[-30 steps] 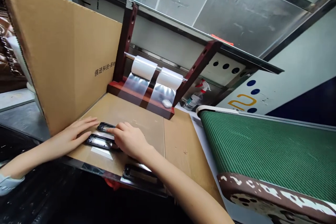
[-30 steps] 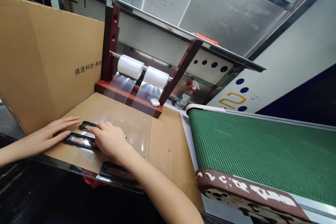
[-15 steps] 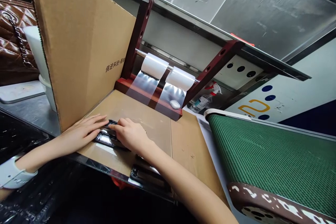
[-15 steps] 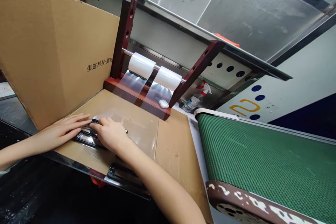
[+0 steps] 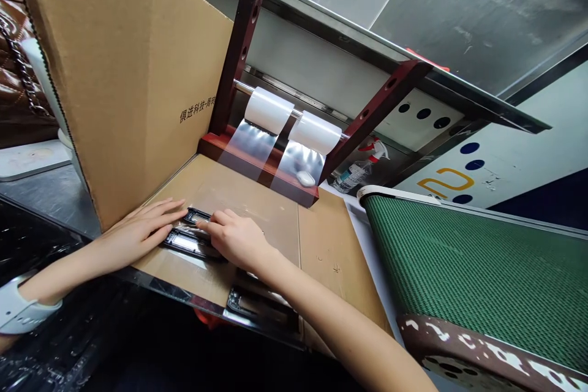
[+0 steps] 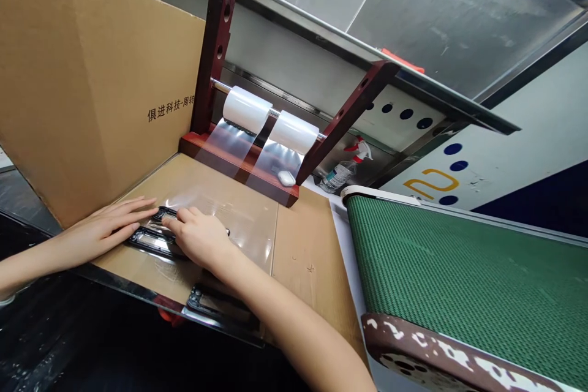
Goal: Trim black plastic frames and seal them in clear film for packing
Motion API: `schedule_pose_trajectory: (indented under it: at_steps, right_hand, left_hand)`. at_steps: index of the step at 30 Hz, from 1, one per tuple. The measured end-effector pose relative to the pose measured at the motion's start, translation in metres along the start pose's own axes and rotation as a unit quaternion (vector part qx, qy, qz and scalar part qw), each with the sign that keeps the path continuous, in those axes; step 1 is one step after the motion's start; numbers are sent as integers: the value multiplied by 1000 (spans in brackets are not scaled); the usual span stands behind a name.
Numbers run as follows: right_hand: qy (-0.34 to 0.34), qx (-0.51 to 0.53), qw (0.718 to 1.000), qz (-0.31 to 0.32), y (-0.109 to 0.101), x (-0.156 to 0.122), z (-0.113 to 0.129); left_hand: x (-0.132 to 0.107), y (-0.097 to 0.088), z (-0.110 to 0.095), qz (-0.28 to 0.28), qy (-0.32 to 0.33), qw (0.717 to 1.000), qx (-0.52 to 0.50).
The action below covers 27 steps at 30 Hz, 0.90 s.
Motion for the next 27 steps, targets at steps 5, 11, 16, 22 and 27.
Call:
schedule_pose_trajectory:
  at_steps: [5, 11, 16, 22, 27]
  right_hand:
    - [-5, -7, 1000, 20, 1, -11, -5]
    - [-5, -26, 998, 54, -4, -22, -11]
    - [2, -26, 997, 73, -5, -36, -16]
    - [9, -32, 998, 61, -7, -54, -24]
    - [22, -43, 996, 81, -8, -70, -32]
  left_hand:
    - [0, 0, 1, 3, -1, 1000, 4]
    - [1, -1, 1, -3, 1, 1000, 4]
    - [0, -2, 2, -11, 2, 1000, 1]
    - [1, -1, 6, -18, 0, 1000, -4]
    - [2, 0, 10, -24, 2, 1000, -10]
Point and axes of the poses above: each hand's wrist, its own x-axis towards the middle knuckle, its own y-axis out of the palm, z = x × y, the point moved 10 cm from there along x, towards the middle knuckle
